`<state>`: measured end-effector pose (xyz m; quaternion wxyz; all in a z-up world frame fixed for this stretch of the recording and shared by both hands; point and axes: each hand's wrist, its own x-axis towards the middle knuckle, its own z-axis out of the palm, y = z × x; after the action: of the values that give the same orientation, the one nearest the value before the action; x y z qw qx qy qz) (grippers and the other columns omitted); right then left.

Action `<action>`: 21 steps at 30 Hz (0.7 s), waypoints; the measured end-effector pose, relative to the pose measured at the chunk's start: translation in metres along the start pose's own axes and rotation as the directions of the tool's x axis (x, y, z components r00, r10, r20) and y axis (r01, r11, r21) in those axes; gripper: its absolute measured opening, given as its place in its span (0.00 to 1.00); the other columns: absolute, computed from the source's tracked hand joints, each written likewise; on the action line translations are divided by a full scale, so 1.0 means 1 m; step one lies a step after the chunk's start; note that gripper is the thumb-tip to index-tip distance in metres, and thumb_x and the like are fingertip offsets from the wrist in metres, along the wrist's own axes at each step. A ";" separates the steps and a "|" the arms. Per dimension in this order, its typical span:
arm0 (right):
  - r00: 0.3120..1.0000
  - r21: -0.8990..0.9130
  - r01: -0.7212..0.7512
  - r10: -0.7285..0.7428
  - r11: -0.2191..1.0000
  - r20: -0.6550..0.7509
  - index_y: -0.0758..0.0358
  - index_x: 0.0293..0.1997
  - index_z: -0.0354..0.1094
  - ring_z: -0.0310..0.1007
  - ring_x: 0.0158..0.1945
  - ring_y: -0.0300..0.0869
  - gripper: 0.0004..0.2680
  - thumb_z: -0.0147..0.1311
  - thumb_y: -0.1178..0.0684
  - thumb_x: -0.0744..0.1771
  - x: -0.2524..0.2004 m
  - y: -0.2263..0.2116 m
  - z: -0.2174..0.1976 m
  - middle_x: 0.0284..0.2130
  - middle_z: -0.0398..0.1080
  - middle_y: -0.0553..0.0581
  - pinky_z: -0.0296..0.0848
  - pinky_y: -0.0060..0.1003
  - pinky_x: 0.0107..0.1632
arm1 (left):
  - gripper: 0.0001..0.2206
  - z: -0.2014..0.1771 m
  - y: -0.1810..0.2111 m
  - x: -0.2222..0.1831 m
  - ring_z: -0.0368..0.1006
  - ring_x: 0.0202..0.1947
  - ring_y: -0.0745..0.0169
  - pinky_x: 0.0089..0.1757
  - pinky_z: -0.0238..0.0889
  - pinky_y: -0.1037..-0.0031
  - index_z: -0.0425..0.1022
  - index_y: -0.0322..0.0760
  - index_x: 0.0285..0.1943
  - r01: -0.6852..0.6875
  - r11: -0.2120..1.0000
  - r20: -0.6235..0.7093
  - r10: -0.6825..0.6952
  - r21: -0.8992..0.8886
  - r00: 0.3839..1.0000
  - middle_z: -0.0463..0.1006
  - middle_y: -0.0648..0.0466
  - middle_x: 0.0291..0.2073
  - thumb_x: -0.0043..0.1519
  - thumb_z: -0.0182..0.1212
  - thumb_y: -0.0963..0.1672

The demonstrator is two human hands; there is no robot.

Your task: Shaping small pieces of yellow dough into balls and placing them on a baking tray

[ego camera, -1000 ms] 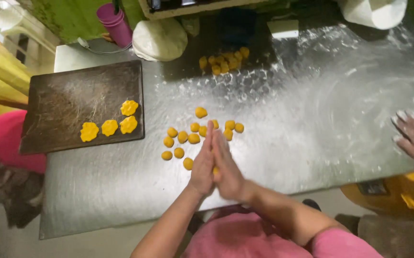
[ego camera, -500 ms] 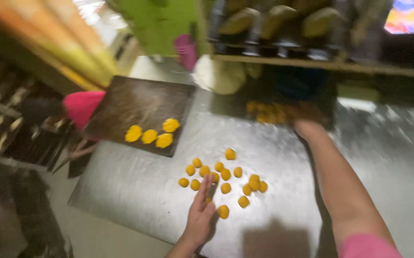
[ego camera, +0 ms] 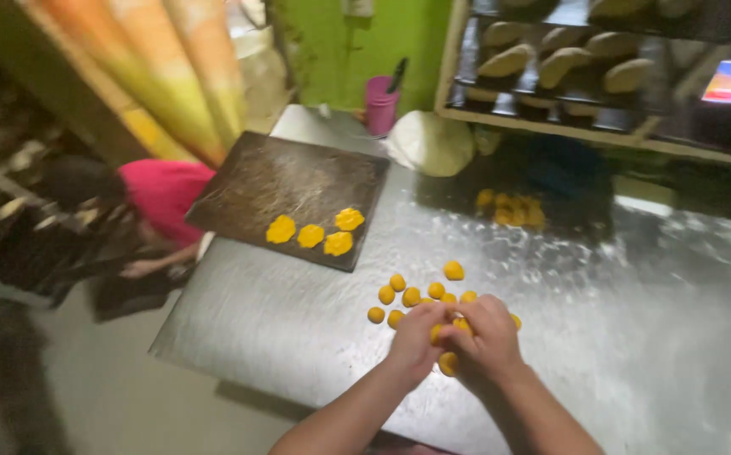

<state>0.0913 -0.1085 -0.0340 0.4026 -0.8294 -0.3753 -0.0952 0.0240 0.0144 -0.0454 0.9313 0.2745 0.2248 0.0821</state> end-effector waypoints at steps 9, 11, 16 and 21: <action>0.925 0.438 -0.380 0.334 0.815 0.181 0.57 0.77 0.44 0.33 0.81 0.50 0.41 0.22 0.15 0.63 -0.010 -0.162 0.016 0.78 0.38 0.62 0.38 0.52 0.76 | 0.33 0.059 0.113 -0.084 0.53 0.77 0.64 0.69 0.46 0.73 0.47 0.61 0.81 0.266 0.909 -0.186 -0.215 0.322 0.959 0.51 0.61 0.79 0.63 0.39 0.58; 0.846 0.436 -0.518 0.516 0.736 0.134 0.57 0.77 0.38 0.28 0.81 0.46 0.32 0.22 0.28 0.67 0.016 -0.180 0.009 0.78 0.32 0.57 0.35 0.46 0.76 | 0.33 0.050 0.114 -0.093 0.51 0.77 0.61 0.69 0.47 0.70 0.44 0.56 0.81 0.193 0.898 -0.018 -0.202 0.396 0.979 0.48 0.59 0.80 0.64 0.37 0.57; 0.969 -0.038 -0.226 0.220 0.973 -0.115 0.67 0.78 0.30 0.20 0.81 0.57 0.23 0.24 0.49 0.72 0.004 -0.145 0.021 0.78 0.26 0.66 0.27 0.55 0.78 | 0.31 0.033 0.126 -0.098 0.43 0.77 0.48 0.68 0.47 0.56 0.36 0.36 0.80 -0.223 0.870 0.581 -0.086 0.440 0.809 0.32 0.51 0.81 0.68 0.29 0.52; 0.994 0.205 0.109 -0.104 0.973 -0.035 0.61 0.78 0.15 0.10 0.81 0.61 0.33 0.43 0.58 0.68 -0.004 -0.189 0.033 0.77 0.13 0.68 0.20 0.60 0.80 | 0.30 0.003 0.103 -0.058 0.25 0.80 0.57 0.72 0.22 0.67 0.30 0.32 0.80 -0.429 0.851 0.651 0.144 0.303 0.745 0.28 0.48 0.80 0.72 0.25 0.51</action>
<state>-0.0486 -0.0119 0.0557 0.4855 -0.7605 -0.4224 -0.0870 -0.0289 0.0832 0.0350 0.8429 0.5180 -0.1193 0.0834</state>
